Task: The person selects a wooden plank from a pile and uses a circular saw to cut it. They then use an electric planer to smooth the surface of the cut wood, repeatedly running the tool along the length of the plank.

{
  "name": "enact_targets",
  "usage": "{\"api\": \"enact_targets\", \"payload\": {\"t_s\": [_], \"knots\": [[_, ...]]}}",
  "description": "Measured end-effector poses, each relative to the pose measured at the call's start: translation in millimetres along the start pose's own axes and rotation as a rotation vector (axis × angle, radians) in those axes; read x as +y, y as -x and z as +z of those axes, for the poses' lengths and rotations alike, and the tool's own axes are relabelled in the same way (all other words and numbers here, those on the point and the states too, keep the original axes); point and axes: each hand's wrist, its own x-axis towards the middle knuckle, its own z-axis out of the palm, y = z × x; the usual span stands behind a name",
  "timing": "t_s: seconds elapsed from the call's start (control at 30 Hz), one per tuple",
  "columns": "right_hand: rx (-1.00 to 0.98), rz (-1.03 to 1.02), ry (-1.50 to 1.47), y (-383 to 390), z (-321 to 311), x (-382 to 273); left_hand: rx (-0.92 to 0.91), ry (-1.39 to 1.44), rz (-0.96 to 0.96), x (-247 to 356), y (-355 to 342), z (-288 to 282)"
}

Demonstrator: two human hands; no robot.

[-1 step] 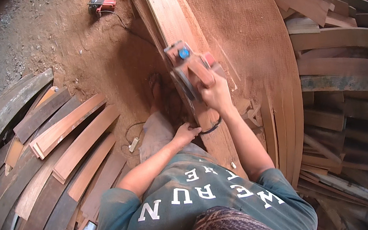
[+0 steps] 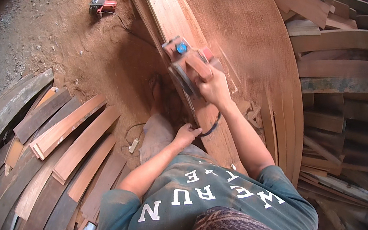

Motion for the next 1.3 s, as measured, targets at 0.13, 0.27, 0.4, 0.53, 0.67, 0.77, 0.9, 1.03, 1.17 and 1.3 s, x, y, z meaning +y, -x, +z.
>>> {"api": "enact_targets", "payload": {"t_s": [0.13, 0.27, 0.4, 0.53, 0.67, 0.77, 0.9, 1.03, 1.17, 1.3], "knots": [[0.019, -0.111, 0.07, -95, 19, -31, 0.04, -0.111, -0.007, 7, -7, -3], [-0.01, -0.185, 0.189, -188, 36, -74, -0.053, -0.046, -0.159, -7, -32, -9], [0.061, -0.372, 0.198, -280, 58, -118, -0.065, 0.201, -0.239, -8, -29, -8], [0.424, -0.851, 0.224, -394, 72, -144, -0.104, 0.306, -0.236, 4, -33, -39], [0.151, -0.401, 0.208, -431, 80, -175, 0.034, 0.377, -0.095, 14, -35, -76], [0.105, -0.224, 0.053, -389, 71, -195, 0.146, 0.358, -0.108, 0, -43, -99], [0.002, -0.032, -0.007, -338, 40, -168, 0.158, 0.086, -0.129, -11, -35, -115], [-0.175, 0.079, 0.109, -248, 19, -105, -0.006, -0.294, -0.08, -15, -18, -110], [0.04, -0.255, 0.182, -111, 6, -2, -0.088, -0.544, -0.097, -10, -6, -95], [-0.078, 0.056, 0.025, 92, -35, 76, 0.143, -0.633, 0.149, -15, 5, -83]]}}
